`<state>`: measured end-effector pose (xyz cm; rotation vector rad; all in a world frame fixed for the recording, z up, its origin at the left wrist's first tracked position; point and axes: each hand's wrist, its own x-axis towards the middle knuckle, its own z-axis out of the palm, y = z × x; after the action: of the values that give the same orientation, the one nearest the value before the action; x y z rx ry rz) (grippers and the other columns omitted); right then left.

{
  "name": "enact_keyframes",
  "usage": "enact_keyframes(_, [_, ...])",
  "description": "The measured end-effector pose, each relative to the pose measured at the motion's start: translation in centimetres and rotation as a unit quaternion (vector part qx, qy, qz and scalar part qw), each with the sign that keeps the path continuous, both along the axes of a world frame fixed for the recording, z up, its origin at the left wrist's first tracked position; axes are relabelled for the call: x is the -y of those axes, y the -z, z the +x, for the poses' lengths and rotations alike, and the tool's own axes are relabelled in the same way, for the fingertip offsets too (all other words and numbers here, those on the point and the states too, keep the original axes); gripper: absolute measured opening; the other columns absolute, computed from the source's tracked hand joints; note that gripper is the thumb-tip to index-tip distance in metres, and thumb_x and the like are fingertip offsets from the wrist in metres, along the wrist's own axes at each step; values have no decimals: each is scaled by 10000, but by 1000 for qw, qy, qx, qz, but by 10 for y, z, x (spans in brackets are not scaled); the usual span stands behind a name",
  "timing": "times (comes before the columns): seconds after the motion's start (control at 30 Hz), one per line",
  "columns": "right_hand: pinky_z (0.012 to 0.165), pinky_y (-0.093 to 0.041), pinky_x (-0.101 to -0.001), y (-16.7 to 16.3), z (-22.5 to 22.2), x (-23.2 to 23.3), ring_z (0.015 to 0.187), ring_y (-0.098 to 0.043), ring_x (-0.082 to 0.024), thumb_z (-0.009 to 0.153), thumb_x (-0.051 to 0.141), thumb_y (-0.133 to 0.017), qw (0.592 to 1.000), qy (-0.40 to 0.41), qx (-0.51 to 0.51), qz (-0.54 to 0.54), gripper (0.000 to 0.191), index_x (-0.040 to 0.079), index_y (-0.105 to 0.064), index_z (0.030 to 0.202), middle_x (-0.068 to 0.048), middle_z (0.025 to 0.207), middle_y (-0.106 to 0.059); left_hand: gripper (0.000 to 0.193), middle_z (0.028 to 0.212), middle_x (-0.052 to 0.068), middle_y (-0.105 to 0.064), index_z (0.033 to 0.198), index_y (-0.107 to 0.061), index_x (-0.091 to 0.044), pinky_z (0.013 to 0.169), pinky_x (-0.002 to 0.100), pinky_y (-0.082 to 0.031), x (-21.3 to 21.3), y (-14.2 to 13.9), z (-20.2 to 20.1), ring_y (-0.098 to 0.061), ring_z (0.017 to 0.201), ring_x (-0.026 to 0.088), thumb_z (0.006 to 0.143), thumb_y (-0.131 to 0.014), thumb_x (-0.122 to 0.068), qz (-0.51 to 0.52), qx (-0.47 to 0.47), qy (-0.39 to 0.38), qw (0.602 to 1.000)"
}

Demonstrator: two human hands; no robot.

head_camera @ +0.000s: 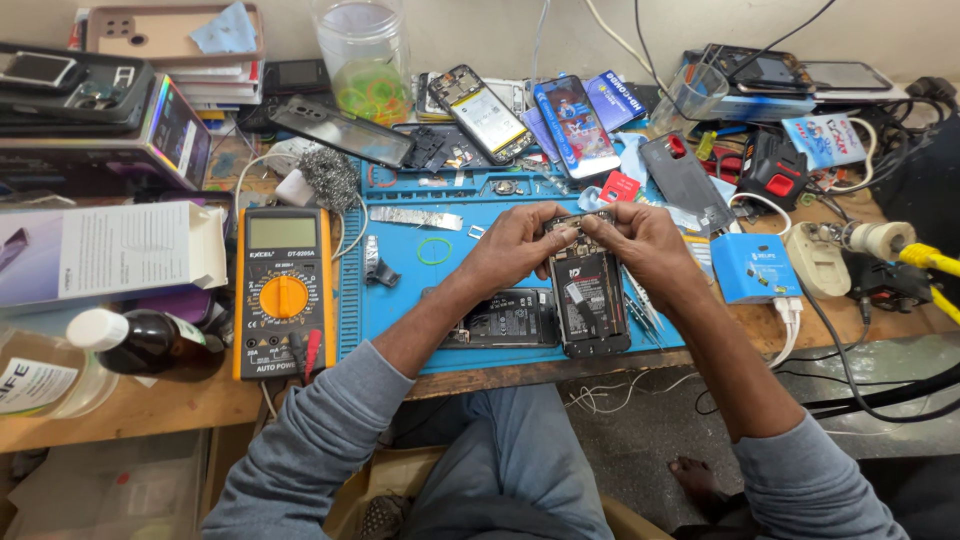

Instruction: The person disassembles a smartphone, removes the battery, and uses a metal tool to pry and adjust internal components. They then reassemble the phone and wipe the exterior with a cloth.

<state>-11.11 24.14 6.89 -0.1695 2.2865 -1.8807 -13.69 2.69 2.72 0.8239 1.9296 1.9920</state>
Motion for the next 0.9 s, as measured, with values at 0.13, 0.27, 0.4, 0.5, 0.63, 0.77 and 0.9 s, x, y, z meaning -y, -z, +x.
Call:
enact_keyframes(0.13, [762, -566, -235, 2, 6, -4, 870, -708, -90, 879, 101, -784, 1000, -19, 1, 10, 306, -15, -684, 1143, -69, 1010, -769, 324, 733, 8, -697, 1156, -683, -15, 475, 212, -527, 1, 0, -1, -631, 549, 50, 1005, -644, -299, -18, -4, -10, 1000])
enact_keyframes(0.27, [770, -590, -253, 4, 7, -4, 869, -726, -105, 843, 71, -790, 1000, -19, 11, 16, 347, -2, -696, 1169, -74, 1017, -772, 332, 741, 11, -703, 1155, -683, -13, 479, 211, -532, -1, 1, 1, -637, 560, 43, 996, -641, -302, -30, -6, -15, 999])
enact_keyframes(0.4, [775, -598, -259, 3, 7, -4, 872, -733, -112, 835, 68, -794, 1000, -13, 10, 1, 364, -4, -696, 1177, -90, 1023, -777, 339, 775, 9, -708, 1180, -651, -7, 514, 214, -547, 0, 0, 0, -649, 610, 42, 1001, -650, -295, 0, 1, 13, 1000])
enact_keyframes(0.5, [780, -593, -253, 2, 8, -5, 881, -731, -107, 838, 72, -794, 1000, -16, 6, -4, 372, -4, -691, 1187, -96, 1035, -777, 332, 783, 7, -701, 1178, -644, -6, 527, 217, -551, 0, -1, 1, -647, 636, 41, 990, -671, -279, -10, 0, 14, 1000])
enact_keyframes(0.63, [751, -580, -243, -2, 10, -8, 862, -721, -92, 851, 107, -780, 999, -22, 24, 11, 375, -1, -688, 1198, -87, 1020, -781, 315, 750, 4, -683, 1157, -663, -11, 503, 215, -521, -1, 0, 2, -616, 594, 44, 977, -686, -268, -26, 5, 4, 1000])
enact_keyframes(0.77, [719, -547, -221, -7, 9, -8, 829, -684, -71, 955, 196, -731, 999, 14, -12, 39, 297, -18, -716, 1160, -67, 960, -758, 317, 764, -3, -693, 1163, -671, -16, 495, 209, -498, -4, -1, 4, -600, 596, 32, 977, -698, -272, -14, -3, 21, 1000])
enact_keyframes(0.9, [653, -532, -230, -14, 5, -1, 759, -674, -69, 891, 227, -786, 985, 15, -58, 165, 295, -18, -739, 1048, -58, 864, -757, 330, 747, 3, -688, 1157, -683, -9, 491, 211, -506, -5, -1, 5, -607, 592, 34, 949, -727, -261, -40, -4, 10, 999])
